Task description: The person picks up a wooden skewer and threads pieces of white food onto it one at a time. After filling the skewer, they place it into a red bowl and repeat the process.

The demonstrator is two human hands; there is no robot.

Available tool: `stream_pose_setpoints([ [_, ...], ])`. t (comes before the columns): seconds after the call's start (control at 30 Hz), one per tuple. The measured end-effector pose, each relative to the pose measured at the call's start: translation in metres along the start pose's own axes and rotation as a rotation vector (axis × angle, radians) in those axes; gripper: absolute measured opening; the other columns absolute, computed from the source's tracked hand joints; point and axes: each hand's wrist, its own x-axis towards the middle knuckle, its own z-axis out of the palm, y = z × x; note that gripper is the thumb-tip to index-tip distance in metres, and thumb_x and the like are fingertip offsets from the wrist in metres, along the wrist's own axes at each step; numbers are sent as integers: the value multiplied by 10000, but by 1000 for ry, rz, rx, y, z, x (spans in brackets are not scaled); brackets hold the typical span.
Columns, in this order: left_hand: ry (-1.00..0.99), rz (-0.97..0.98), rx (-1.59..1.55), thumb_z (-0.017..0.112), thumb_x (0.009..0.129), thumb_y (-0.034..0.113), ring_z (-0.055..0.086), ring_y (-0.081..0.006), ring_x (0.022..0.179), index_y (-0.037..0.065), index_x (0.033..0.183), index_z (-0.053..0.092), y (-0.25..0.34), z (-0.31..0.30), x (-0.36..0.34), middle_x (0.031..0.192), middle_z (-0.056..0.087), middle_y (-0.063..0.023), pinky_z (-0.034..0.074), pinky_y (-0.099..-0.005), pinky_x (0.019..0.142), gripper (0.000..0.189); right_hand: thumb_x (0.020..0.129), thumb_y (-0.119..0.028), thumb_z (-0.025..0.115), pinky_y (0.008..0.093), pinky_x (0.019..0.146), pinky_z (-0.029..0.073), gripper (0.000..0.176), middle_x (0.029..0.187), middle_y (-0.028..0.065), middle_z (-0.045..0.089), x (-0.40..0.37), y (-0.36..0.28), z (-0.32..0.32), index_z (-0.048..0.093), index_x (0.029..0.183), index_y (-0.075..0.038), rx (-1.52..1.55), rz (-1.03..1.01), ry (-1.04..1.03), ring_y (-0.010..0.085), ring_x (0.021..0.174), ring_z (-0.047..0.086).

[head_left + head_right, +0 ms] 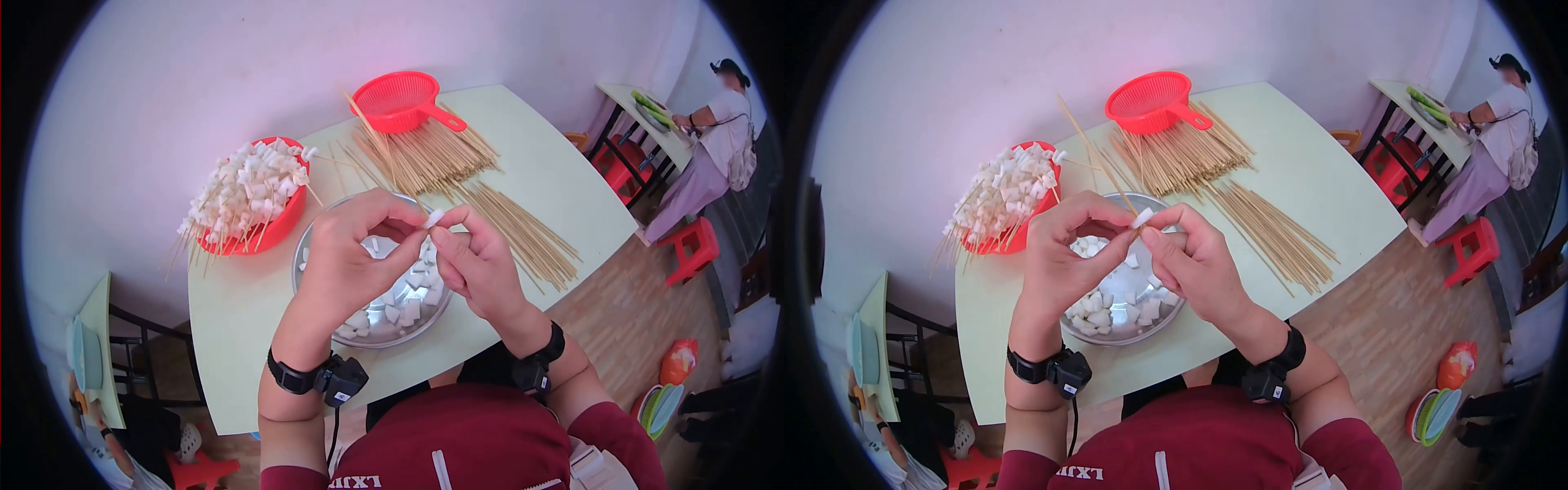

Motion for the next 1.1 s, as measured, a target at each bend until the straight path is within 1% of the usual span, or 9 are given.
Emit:
stream_pose_setpoints([
  [0.17,-62,-8,14,666,742,-62,640,-120,779,1,917,641,-3,-5,0,865,642,-48,523,-238,733,188,940,-153,517,183,390,222,120,533,-39,424,-1,5,-5,477,993,-53,18,15,9,21,429,336],
  [0.27,-186,-45,159,664,762,-20,630,-119,824,17,1081,616,-5,-14,-1,935,652,-58,510,-257,783,324,936,-151,519,185,380,220,117,525,-38,417,-9,10,-15,490,998,-56,5,62,138,22,422,328],
  [0.37,-203,-51,255,673,748,2,630,-173,827,25,1061,622,-15,-15,-2,925,653,-77,500,-285,772,318,935,-150,512,183,365,214,118,511,-40,399,-23,12,-45,506,1002,-53,12,54,147,24,401,306],
  [0.43,-438,16,418,676,733,40,619,-257,819,27,1016,627,-24,-11,-3,912,644,-110,487,-321,738,287,938,-147,501,180,353,208,118,493,-40,381,-34,17,-64,515,1002,-49,65,128,159,29,377,280],
  [0.57,-607,-11,556,674,723,81,591,-322,834,22,938,626,-43,7,-9,899,629,-143,471,-369,710,228,939,-138,493,177,350,205,110,482,-39,372,-60,26,-90,524,992,-46,99,180,190,33,363,272],
  [0.67,-688,-129,623,666,705,64,584,-325,836,20,919,622,-59,23,-14,883,612,-142,467,-384,718,223,940,-137,492,180,352,208,112,476,-37,369,-74,33,-101,529,990,-44,121,194,201,35,360,274],
  [0.77,-704,-57,673,660,688,56,577,-326,840,13,895,613,-76,35,-18,867,590,-143,465,-388,720,217,945,-147,488,182,356,211,123,479,-34,381,-80,39,-106,533,989,-42,200,142,179,35,365,277],
  [0.9,-712,-89,696,653,683,52,573,-329,827,4,885,606,-82,39,-16,855,575,-142,464,-389,718,213,947,-148,489,181,363,230,122,494,-33,408,-78,41,-105,532,987,-40,84,149,114,32,381,303],
  [1.1,-643,-145,552,643,691,6,605,-246,764,-8,896,599,-70,13,-4,839,606,-124,487,-323,672,210,943,-146,502,177,368,245,118,512,-29,423,-80,44,-106,530,982,-39,25,165,74,31,399,334],
])
